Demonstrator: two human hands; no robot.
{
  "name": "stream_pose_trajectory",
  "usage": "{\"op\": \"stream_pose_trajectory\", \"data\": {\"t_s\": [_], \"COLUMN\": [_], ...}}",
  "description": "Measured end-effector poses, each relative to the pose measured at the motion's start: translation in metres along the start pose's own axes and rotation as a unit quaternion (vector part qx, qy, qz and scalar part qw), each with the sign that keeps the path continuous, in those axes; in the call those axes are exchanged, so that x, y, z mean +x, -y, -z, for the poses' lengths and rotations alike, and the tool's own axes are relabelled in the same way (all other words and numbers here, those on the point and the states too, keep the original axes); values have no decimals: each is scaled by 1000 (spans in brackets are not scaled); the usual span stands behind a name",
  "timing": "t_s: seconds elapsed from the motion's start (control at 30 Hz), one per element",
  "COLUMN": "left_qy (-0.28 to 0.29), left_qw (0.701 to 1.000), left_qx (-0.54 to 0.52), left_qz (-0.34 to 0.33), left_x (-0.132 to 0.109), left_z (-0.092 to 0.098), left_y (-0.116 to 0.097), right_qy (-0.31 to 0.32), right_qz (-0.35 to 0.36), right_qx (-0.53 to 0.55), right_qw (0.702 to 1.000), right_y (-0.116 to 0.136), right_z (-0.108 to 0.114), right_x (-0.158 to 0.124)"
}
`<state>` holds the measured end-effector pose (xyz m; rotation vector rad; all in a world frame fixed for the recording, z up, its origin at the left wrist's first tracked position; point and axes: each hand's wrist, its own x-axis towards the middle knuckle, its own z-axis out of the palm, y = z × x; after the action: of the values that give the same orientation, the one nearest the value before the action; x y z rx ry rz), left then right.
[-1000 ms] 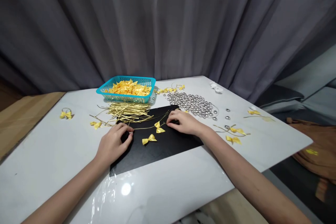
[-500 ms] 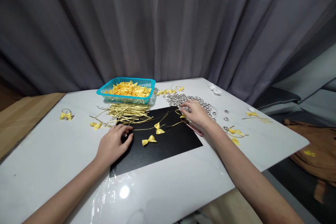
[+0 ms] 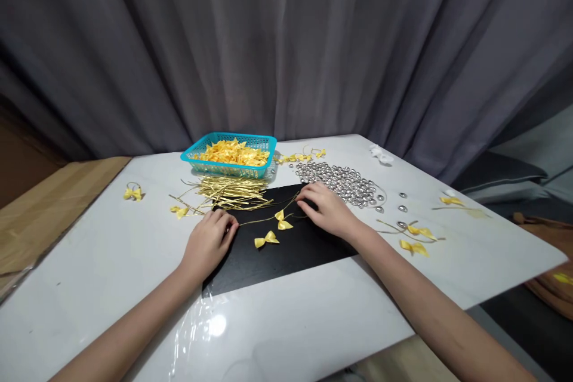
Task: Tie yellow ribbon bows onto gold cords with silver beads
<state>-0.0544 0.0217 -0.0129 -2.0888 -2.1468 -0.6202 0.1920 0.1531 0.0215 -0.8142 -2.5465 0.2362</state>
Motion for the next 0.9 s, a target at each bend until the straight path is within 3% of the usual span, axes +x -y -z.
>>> {"op": "stream_pose_trajectory", "data": {"t_s": [0.27, 0.43, 0.57, 0.67, 0.77, 0.9], "left_qy": [-27, -52, -52, -83, -149, -193], "left_qw": [996, 984, 975, 972, 966, 962], "left_qx": [-86, -161, -215, -219, -209, -192], "left_qz": [28, 50, 23, -18, -21, -26], "left_x": [2, 1, -3, -4, -1, 5], "left_z": [-3, 6, 10, 8, 6, 6], "left_y": [4, -9, -21, -18, -5, 12], "right_qy": [-25, -13, 65, 235, 292, 295], "right_qz": [-52, -8, 107, 132, 111, 62], "right_qx": [-6, 41, 106, 232, 277, 321], "right_qw": [998, 999, 986, 935, 909, 898], "right_y": [-25, -1, 42, 61, 59, 39], "right_z": [1, -14, -24, -24, -19, -4], "right_x": [1, 7, 32, 54, 67, 67]}}
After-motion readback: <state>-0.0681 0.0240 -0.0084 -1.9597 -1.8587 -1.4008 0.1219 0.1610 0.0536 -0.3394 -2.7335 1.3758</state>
